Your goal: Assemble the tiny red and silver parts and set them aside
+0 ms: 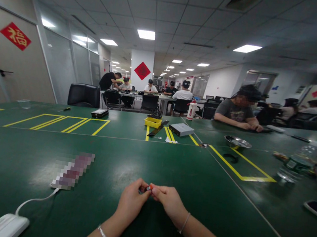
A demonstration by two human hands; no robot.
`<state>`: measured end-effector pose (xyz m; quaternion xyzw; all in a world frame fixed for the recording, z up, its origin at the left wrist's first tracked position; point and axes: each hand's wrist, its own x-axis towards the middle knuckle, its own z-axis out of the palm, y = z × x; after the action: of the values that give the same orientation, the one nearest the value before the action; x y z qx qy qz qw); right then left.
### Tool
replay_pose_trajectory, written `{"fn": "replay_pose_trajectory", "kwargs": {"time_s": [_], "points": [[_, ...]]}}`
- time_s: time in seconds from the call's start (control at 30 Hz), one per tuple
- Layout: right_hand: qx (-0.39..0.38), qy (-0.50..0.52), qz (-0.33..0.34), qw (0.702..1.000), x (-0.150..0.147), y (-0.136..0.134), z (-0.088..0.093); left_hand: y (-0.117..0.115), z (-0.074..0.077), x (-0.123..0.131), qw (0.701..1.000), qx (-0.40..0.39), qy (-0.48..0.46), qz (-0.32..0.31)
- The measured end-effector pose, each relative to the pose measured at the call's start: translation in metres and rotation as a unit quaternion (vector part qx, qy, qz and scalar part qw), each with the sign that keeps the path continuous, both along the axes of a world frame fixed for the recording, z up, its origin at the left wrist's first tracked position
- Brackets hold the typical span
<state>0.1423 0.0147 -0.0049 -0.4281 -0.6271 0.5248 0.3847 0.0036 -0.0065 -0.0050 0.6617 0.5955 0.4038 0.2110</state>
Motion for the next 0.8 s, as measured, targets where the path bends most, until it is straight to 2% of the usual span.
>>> {"fn": "replay_pose_trajectory", "kwargs": {"time_s": [0.17, 0.33, 0.4, 0.5, 0.63, 0.67, 0.73, 0.8], "points": [[-0.048, 0.025, 0.007, 0.998, 0.003, 0.005, 0.000, 0.002, -0.004, 0.001, 1.000, 0.016, 0.018, -0.005], [-0.065, 0.019, -0.012, 0.998, 0.004, 0.004, 0.007, -0.001, 0.000, 0.006, 0.999, 0.011, 0.021, -0.029], [-0.039, -0.018, -0.026, 0.999, 0.007, 0.008, 0.012, -0.002, 0.001, 0.006, 0.999, 0.005, 0.009, -0.042], [0.044, -0.126, -0.108, 0.985, 0.030, 0.022, 0.024, -0.002, 0.001, 0.005, 0.998, 0.000, -0.022, -0.053], [0.077, -0.234, -0.256, 0.935, 0.104, 0.049, 0.042, 0.000, -0.001, 0.002, 0.998, -0.022, -0.046, -0.046], [0.086, -0.325, -0.323, 0.885, 0.127, 0.053, 0.044, 0.000, -0.002, 0.001, 0.997, -0.026, -0.048, -0.048], [0.086, -0.382, -0.396, 0.830, 0.174, 0.058, 0.044, 0.001, -0.002, 0.001, 0.997, -0.027, -0.050, -0.057], [0.066, -0.425, -0.444, 0.786, 0.216, 0.057, 0.035, 0.001, -0.002, 0.001, 0.996, -0.030, -0.052, -0.067]]}}
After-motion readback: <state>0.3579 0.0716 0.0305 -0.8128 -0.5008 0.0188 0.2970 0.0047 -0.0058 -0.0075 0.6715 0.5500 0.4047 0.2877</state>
